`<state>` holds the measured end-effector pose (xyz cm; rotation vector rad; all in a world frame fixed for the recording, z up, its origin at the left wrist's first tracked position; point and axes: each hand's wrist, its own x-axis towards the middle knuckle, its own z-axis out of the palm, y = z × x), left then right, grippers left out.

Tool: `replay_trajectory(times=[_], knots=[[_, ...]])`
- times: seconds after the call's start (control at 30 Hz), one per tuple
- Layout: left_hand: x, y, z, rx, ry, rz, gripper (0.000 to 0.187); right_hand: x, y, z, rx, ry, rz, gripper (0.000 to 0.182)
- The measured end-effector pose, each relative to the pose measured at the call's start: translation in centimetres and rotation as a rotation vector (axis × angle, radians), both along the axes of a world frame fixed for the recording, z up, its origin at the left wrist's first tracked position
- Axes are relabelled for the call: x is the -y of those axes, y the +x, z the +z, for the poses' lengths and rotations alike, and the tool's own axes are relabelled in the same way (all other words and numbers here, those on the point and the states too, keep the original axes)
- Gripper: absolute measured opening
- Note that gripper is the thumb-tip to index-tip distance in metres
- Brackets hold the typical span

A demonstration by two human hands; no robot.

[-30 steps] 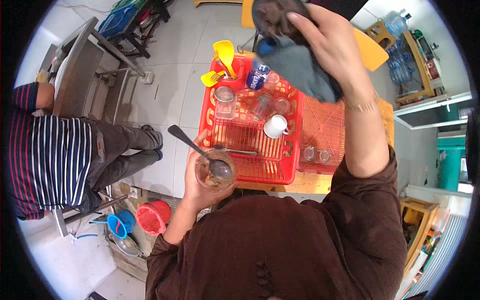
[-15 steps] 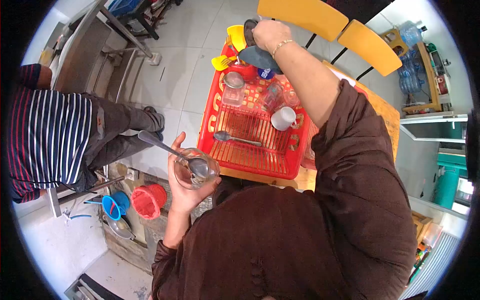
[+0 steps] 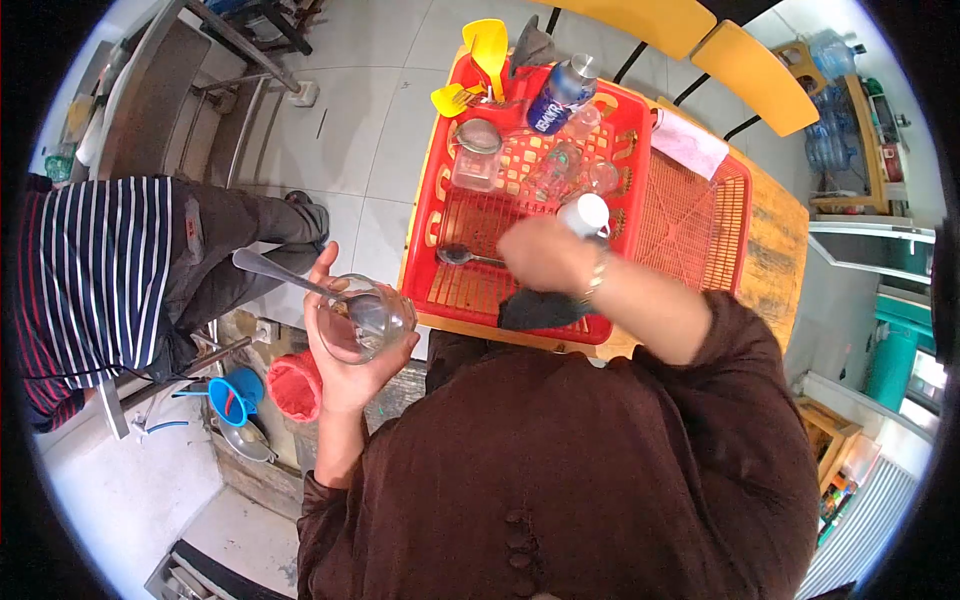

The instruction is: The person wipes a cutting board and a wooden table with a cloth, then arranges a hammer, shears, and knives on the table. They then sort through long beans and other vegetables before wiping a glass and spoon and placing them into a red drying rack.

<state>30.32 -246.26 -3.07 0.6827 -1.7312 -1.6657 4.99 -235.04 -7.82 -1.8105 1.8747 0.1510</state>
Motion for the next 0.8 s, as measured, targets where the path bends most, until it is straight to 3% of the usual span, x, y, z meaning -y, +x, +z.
replay_trajectory(times=[0.1, 0.2, 0.37, 0.6, 0.7, 0.8], knots=[[0.9, -0.2, 0.3, 0.008, -0.051, -0.015, 0.095, 0.2, 2.6, -6.6, 0.009, 0.098, -0.069, 0.022], [1.4, -0.3, 0.2, 0.031, -0.114, -0.044, 0.094, 1.6, 4.2, -12.9, 0.005, -0.036, -0.310, 0.019], [1.5, 0.0, 0.1, 0.060, -0.102, -0.058, 0.093, 3.1, 5.6, -14.6, -0.007, 0.046, -0.164, 0.022], [2.7, 1.1, 0.8, 0.129, -0.072, 0.012, 0.091, 1.6, 1.8, -7.3, 0.022, 0.186, -0.099, 0.018], [3.4, 1.5, 0.7, 0.106, 0.009, 0.036, 0.091, 0.6, -0.5, 1.7, 0.342, -0.076, -0.269, 0.017], [3.6, 1.3, 0.2, 0.053, -0.119, 0.014, 0.099, 1.1, -3.9, 5.6, 0.440, -0.506, -0.571, 0.019]])
